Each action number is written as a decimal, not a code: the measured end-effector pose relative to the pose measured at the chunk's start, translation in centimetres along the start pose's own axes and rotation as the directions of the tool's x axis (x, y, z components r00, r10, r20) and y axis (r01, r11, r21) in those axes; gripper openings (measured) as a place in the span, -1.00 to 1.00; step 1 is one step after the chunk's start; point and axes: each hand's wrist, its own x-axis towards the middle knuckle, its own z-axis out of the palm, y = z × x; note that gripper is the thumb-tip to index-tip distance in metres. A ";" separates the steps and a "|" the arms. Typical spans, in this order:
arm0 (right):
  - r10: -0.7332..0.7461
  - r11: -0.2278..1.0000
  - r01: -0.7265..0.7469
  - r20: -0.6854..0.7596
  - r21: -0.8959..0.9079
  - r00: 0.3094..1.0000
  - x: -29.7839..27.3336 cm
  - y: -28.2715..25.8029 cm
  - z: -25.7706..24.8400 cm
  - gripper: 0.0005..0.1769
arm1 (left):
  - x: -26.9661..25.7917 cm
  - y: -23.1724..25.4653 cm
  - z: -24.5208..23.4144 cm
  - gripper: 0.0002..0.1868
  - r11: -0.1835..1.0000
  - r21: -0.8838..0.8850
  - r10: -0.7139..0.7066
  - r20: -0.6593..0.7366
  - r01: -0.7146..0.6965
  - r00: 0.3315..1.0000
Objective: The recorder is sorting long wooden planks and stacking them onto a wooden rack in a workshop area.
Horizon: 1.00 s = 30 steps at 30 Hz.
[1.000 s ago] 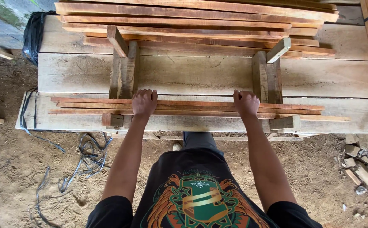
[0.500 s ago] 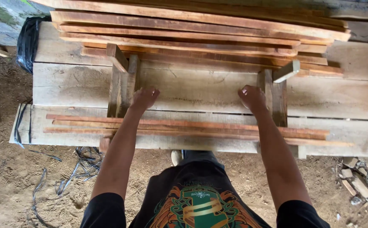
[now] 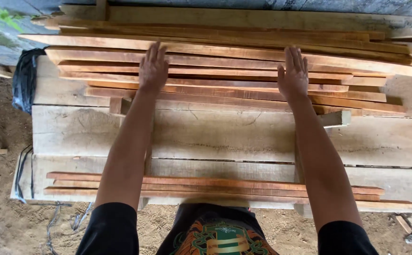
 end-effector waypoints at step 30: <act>0.012 1.000 -0.014 0.073 0.019 0.997 1.3 -0.1 1.3 -0.55 | 2.5 -0.2 -0.3 -0.53 0.993 -0.114 0.056 0.133 -0.041 0.990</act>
